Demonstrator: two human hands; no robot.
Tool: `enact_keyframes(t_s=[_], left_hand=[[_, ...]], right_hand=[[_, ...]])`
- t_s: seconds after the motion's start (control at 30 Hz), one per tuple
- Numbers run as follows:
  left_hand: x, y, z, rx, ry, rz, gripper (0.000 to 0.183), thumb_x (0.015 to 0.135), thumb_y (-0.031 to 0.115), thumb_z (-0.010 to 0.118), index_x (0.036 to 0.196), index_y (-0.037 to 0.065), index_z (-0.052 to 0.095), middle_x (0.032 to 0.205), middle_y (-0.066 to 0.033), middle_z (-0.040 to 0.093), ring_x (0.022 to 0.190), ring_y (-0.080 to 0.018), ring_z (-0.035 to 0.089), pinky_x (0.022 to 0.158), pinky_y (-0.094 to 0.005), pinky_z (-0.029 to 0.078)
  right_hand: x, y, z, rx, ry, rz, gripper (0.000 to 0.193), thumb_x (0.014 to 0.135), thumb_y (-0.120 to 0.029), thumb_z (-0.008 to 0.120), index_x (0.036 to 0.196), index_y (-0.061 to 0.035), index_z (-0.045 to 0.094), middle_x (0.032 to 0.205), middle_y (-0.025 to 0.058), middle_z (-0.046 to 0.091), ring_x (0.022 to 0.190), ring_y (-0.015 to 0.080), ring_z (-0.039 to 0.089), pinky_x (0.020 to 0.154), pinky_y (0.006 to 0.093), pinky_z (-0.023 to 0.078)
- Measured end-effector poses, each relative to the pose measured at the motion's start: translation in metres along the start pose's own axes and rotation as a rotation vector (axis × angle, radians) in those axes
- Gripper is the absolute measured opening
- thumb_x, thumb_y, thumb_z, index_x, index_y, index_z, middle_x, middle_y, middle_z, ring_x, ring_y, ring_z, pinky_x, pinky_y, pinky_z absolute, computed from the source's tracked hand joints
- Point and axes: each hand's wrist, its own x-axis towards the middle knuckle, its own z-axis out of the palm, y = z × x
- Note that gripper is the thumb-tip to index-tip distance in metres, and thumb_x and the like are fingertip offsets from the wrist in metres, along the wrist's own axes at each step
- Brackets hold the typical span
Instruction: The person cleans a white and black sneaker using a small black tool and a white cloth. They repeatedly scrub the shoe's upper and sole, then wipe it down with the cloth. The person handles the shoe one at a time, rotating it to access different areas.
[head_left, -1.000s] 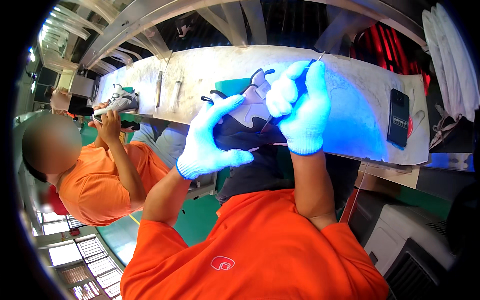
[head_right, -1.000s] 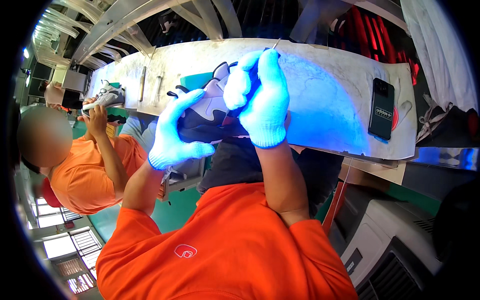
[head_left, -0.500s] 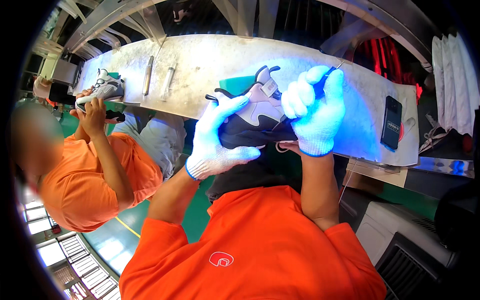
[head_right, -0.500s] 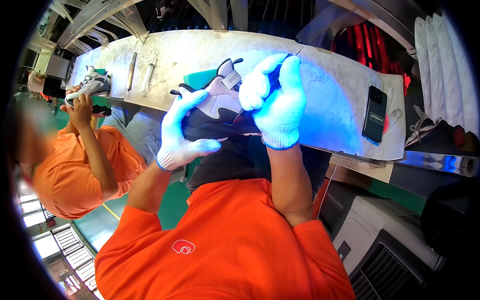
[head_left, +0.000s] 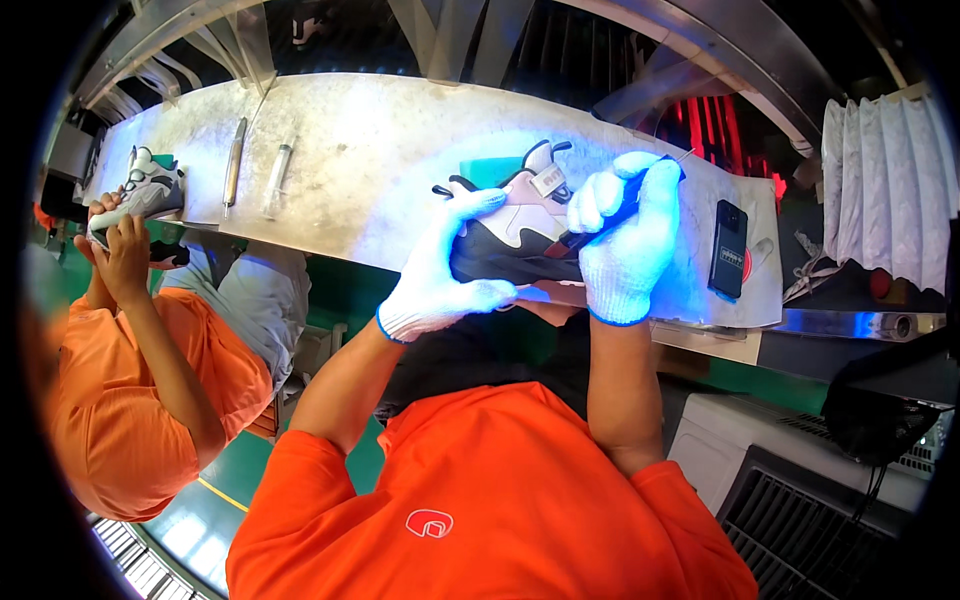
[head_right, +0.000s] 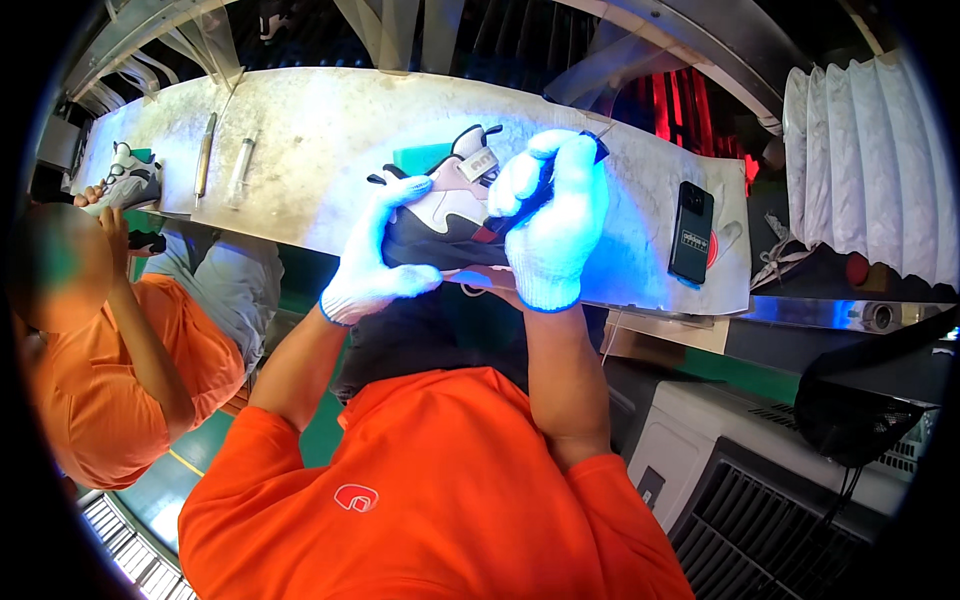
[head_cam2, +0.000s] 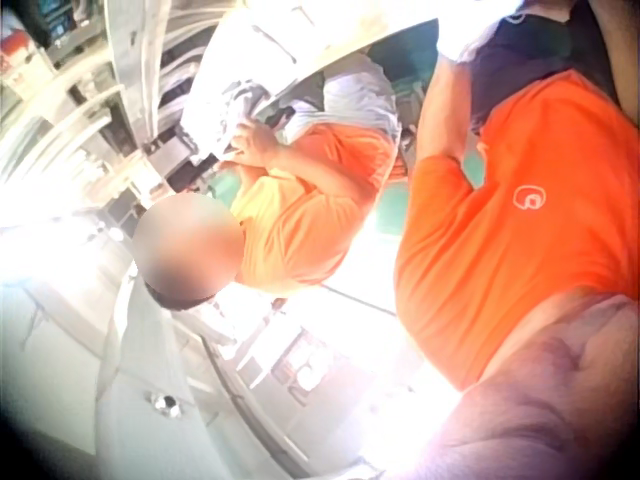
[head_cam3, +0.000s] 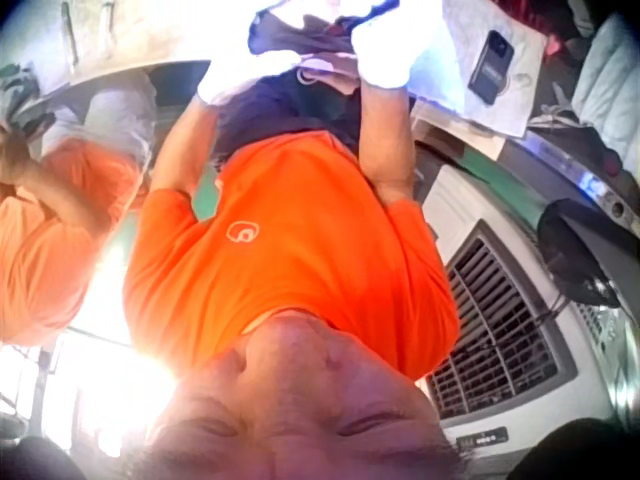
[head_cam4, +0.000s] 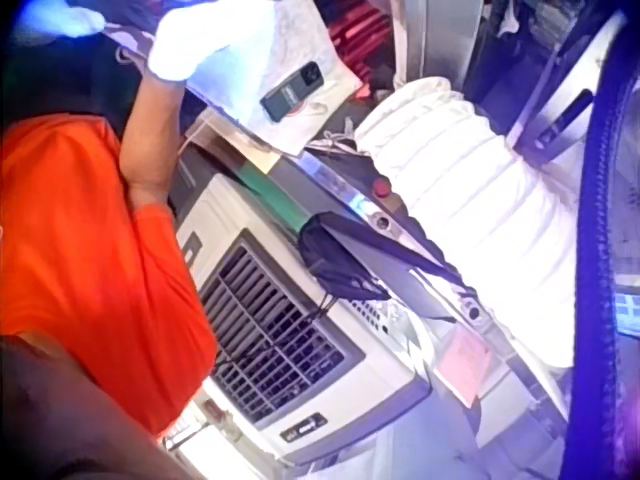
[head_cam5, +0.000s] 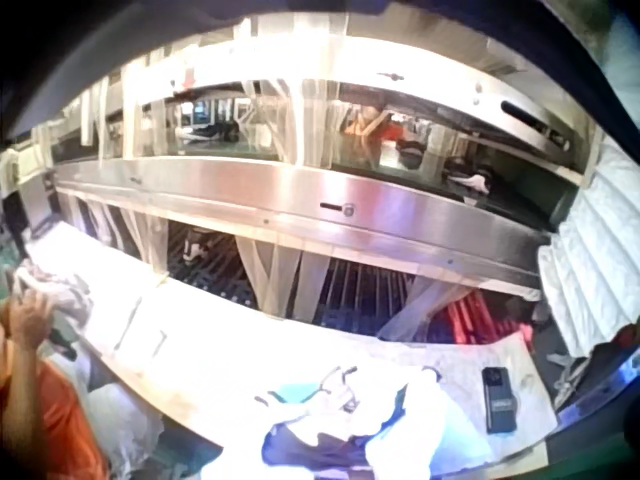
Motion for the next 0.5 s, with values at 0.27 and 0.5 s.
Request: enact_keyframes(t_s=[0.27,0.5], left_hand=[[0.001,0.004,0.015,-0.059,0.211,-0.072,0.077,0.074,0.007,0.099,0.146,0.000,0.072,0.143,-0.0109,0.072,0.132,-0.0219,0.065,0.119,-0.0387,0.051],[0.004,0.006,0.009,-0.089,0.205,-0.171,0.079,0.074,-0.001,0.095,0.149,0.001,0.072,0.146,-0.0100,0.072,0.132,-0.0213,0.066,0.117,-0.0375,0.054]], right_hand=[[-0.008,0.005,0.008,-0.083,-0.036,-0.046,0.039,0.120,-0.045,0.057,0.113,-0.0080,0.067,0.079,0.0058,0.064,0.064,0.0194,0.062,0.059,0.0376,0.054],[-0.009,0.000,0.005,-0.049,0.026,-0.056,0.040,0.121,-0.045,0.054,0.111,-0.0077,0.065,0.078,0.0063,0.062,0.061,0.0203,0.060,0.057,0.0392,0.053]])
